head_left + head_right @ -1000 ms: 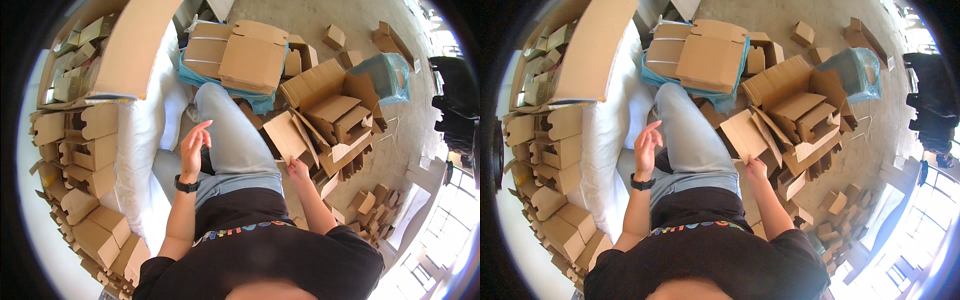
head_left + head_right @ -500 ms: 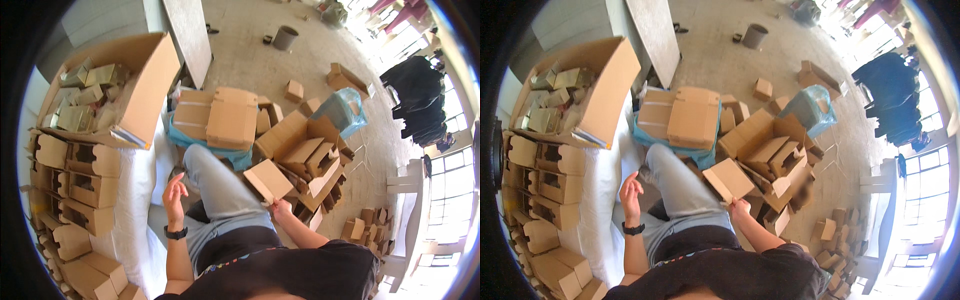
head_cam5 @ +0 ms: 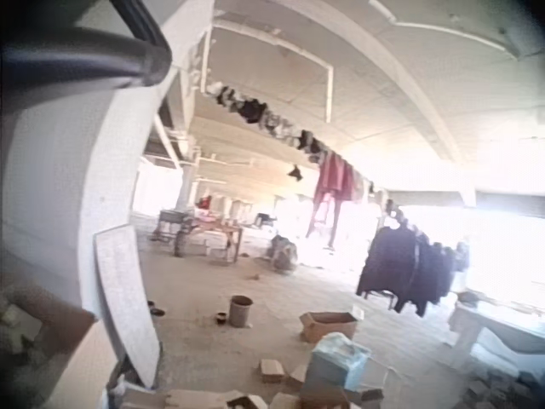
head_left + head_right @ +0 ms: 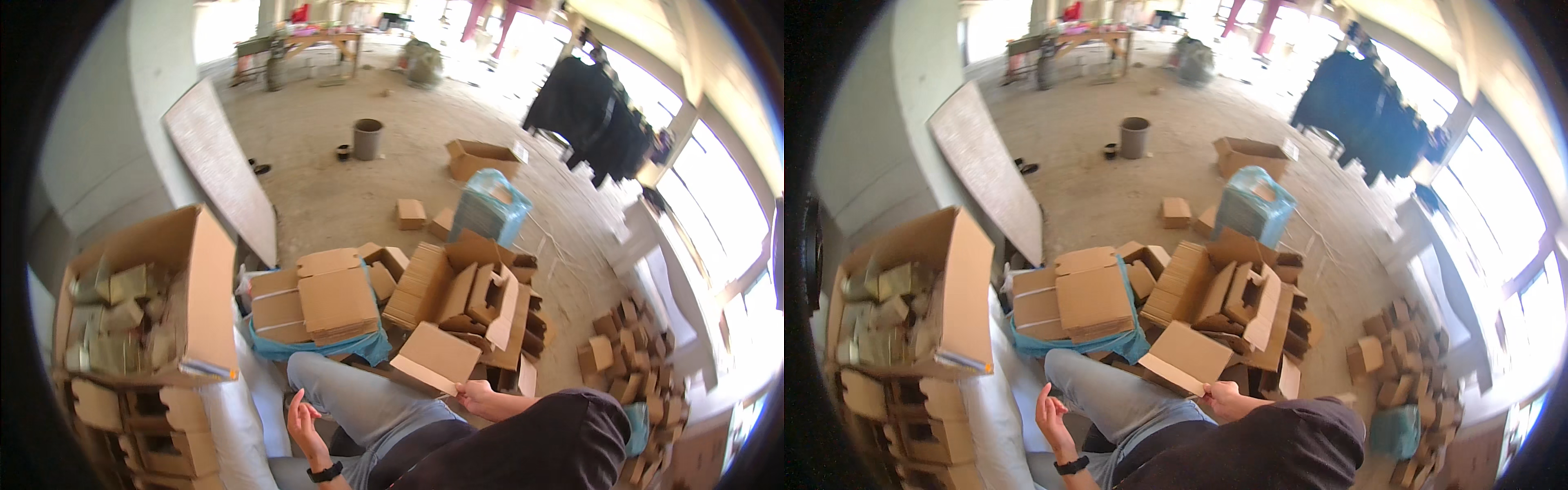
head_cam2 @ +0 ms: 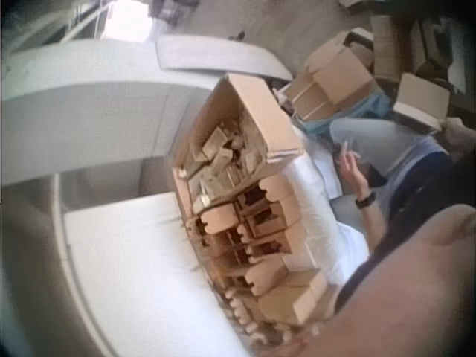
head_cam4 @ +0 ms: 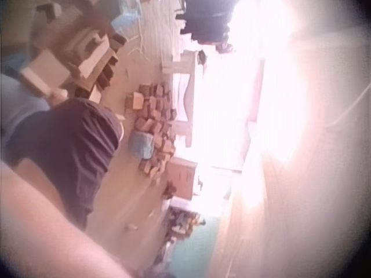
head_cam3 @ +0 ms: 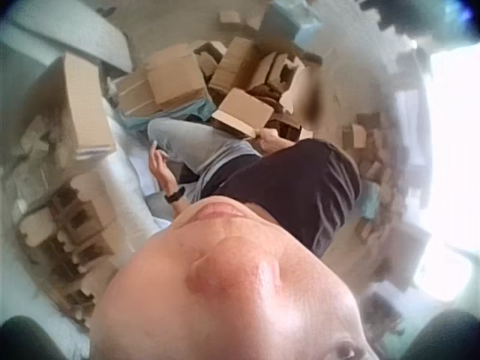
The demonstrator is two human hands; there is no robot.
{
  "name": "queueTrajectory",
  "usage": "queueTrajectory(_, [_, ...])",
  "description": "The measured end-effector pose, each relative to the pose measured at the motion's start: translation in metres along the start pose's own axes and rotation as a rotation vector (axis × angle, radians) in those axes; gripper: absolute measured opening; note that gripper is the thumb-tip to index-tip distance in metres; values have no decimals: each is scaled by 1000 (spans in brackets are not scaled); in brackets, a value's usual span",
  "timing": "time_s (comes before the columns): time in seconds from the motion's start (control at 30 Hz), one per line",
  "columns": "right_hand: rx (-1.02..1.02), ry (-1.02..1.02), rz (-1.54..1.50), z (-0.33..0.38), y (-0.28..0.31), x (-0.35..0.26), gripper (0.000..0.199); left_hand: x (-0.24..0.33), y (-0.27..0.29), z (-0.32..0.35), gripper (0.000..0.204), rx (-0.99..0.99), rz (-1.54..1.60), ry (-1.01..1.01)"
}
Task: The person organizes cardboard boxes by picking them up from the floor, folding them into shape, and stacking them onto a table.
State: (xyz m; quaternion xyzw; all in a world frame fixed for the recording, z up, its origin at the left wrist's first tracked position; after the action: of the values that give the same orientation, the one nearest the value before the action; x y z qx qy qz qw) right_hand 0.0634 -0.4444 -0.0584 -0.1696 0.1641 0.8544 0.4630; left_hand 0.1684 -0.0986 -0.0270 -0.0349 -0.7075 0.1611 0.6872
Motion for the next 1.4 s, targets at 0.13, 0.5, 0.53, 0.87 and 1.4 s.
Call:
queueTrajectory(0.13, [-37, -13, -143, 17, 7, 16, 11, -1, -9, -7, 35, -57, -14, 47])
queueTrajectory(0.5, [-694, 807, 207, 97, -65, -52, 34, 4, -46, -67, 67, -478, 10, -25])
queueTrajectory(0.53, [-752, 869, 239, 106, -67, -55, 33, -10, -33, -74, 77, -502, -75, 55])
queueTrajectory(0.87, [-484, 1482, 424, 125, -74, -123, 32, 26, -82, -62, 97, -572, 194, 63])
queueTrajectory(1.4, [-1109, 643, 332, 122, -155, -163, 73, 91, -119, -54, 88, -510, -781, -1045])
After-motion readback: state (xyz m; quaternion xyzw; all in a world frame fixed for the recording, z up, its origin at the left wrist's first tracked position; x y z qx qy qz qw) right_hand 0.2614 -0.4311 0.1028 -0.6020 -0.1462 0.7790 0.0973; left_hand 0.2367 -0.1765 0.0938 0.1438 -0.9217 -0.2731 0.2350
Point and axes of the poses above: each hand's wrist, its own z-axis away from the middle knuckle, its own y-axis out of the back of the hand, x = y × z, the point moved 3 cm from there along -z, towards the middle knuckle, and after that the axes turned 6 degrees about -y, right-handed, at the moved point
